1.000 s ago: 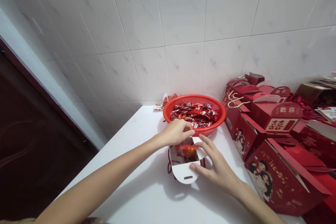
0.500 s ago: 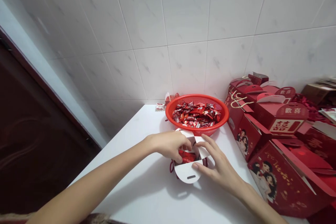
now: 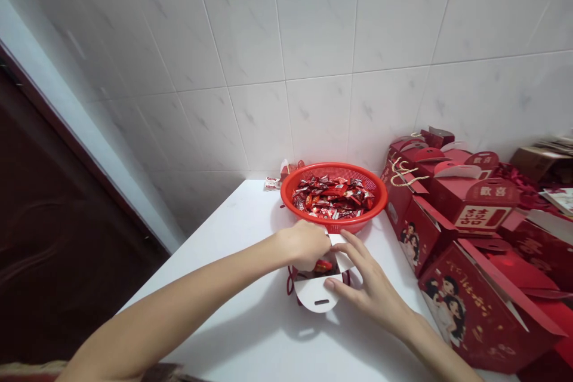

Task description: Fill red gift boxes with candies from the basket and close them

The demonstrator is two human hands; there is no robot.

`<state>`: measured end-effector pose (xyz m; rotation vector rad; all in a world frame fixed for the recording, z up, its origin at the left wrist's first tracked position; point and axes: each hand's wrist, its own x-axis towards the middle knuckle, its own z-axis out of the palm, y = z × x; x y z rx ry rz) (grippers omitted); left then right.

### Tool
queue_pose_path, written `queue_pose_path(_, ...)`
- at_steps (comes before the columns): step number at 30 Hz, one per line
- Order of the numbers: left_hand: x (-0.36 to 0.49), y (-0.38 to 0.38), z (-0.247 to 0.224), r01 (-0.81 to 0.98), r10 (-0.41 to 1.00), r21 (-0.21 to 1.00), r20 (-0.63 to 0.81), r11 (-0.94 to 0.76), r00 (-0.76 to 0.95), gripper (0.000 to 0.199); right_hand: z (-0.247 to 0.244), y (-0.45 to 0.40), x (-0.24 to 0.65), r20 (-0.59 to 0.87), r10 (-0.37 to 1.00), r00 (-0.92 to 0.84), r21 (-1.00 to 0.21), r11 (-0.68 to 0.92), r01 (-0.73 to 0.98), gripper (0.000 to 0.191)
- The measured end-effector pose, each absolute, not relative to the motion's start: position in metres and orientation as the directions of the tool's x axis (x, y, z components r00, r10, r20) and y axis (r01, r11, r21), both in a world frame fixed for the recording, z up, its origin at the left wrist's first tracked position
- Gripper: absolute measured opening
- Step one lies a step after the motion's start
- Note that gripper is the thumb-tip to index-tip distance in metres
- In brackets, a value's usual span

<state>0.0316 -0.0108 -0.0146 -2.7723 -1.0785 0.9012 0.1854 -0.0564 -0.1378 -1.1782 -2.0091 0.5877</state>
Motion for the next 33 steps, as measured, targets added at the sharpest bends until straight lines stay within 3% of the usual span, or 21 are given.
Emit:
queue_pose_path(5, 0.015, -0.001, -0.001, 0.672, 0.674, -0.16, -0.378, -0.723, 0.635, 0.021, -0.135, -0.059, 0.186, 0.367, 0.877, -0.31, -0.686, 0.48, 0.547, 0.035)
queue_pose_path(9, 0.009, 0.012, 0.0, 0.728, 0.644, 0.051, -0.427, -0.684, 0.635, 0.021, -0.137, -0.059, 0.187, 0.368, 0.878, -0.308, -0.694, 0.479, 0.538, 0.035)
queue_pose_path(13, 0.01, 0.015, -0.011, 0.745, 0.643, 0.086, -0.445, -0.662, 0.623, 0.012, -0.139, -0.057, 0.187, 0.388, 0.87, -0.305, -0.681, 0.493, 0.542, 0.033)
queue_pose_path(19, -0.009, 0.008, -0.011, 0.703, 0.67, 0.114, -0.231, -0.702, 0.706, 0.013, -0.141, -0.058, 0.187, 0.417, 0.863, -0.286, -0.659, 0.504, 0.559, 0.033)
queue_pose_path(22, -0.028, 0.004, -0.009, 0.731, 0.72, 0.139, -0.124, -0.668, 0.682, 0.023, -0.144, -0.058, 0.187, 0.442, 0.855, -0.272, -0.644, 0.514, 0.567, 0.039)
queue_pose_path(28, -0.058, -0.006, -0.026, 0.74, 0.788, 0.327, 0.022, -0.588, 0.616, 0.037, -0.149, -0.055, 0.186, 0.589, 0.789, -0.175, -0.586, 0.565, 0.581, 0.053)
queue_pose_path(33, -0.063, -0.012, -0.052, 0.706, 0.861, 0.528, 0.105, -0.472, 0.497, 0.046, -0.146, -0.056, 0.185, 0.682, 0.727, -0.075, -0.58, 0.601, 0.55, 0.046)
